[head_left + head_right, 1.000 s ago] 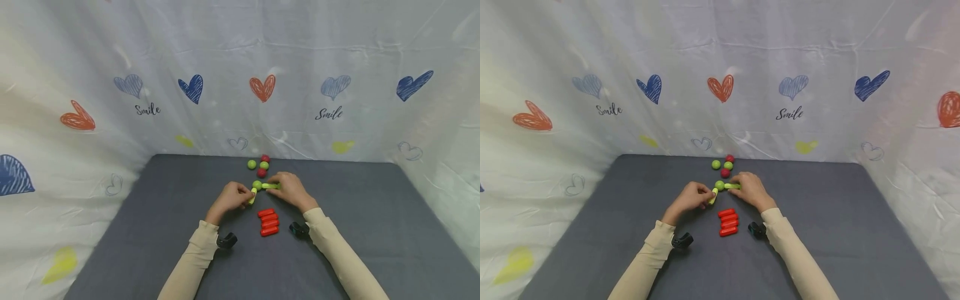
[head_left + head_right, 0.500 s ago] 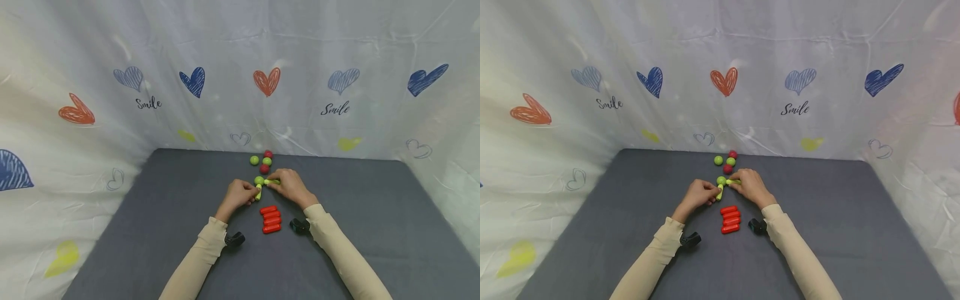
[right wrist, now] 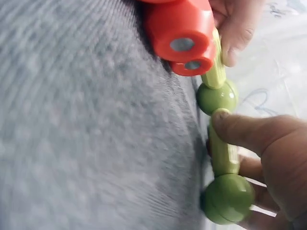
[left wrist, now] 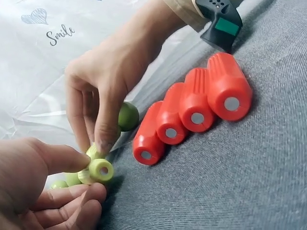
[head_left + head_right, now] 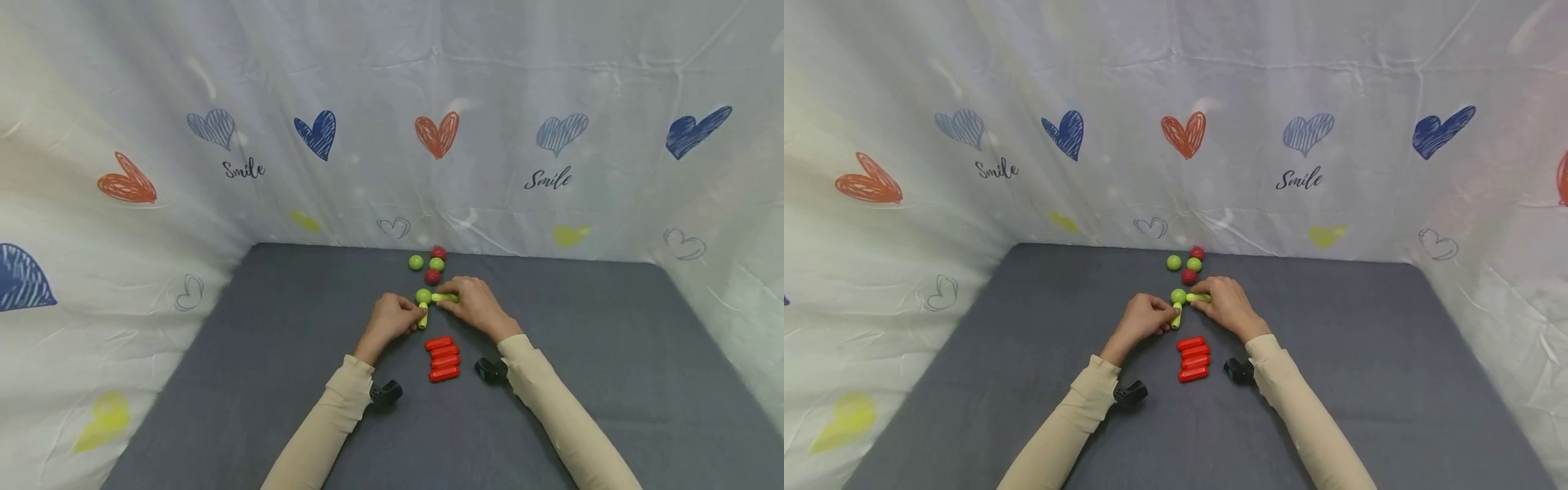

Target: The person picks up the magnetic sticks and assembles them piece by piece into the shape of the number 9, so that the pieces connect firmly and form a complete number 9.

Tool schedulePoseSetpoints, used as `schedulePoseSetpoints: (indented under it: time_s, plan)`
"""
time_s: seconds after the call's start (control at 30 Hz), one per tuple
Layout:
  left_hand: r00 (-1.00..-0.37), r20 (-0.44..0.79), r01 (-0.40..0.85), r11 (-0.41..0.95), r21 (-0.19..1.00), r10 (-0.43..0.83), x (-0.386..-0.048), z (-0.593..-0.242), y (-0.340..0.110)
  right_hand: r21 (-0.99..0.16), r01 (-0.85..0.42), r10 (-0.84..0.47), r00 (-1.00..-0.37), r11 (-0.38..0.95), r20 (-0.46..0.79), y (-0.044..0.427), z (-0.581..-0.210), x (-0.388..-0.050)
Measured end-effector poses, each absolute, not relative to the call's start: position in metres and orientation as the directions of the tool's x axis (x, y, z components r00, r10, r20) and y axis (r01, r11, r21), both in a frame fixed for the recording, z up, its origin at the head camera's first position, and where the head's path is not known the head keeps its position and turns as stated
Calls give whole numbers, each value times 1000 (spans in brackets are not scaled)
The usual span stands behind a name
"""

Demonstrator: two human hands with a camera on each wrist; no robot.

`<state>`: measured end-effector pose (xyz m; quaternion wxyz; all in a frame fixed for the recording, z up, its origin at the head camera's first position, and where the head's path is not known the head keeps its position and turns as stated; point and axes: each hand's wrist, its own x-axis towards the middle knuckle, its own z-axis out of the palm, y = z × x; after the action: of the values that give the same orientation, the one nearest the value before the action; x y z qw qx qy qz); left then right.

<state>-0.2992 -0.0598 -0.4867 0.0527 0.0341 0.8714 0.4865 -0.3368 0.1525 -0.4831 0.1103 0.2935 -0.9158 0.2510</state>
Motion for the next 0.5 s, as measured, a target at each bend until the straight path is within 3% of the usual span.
schedulePoseSetpoints:
  time_s: [0.23, 0.5]
  plan:
    - [-995, -28, 25, 532, 846, 92, -304, -489, -63, -387, -588, -473, -806, 711, 356, 156, -472, -331]
    - [-943, 143, 312, 647, 695, 301, -303, -493, -59, -436, -564, -448, -825, 701, 346, 164, -471, -341]
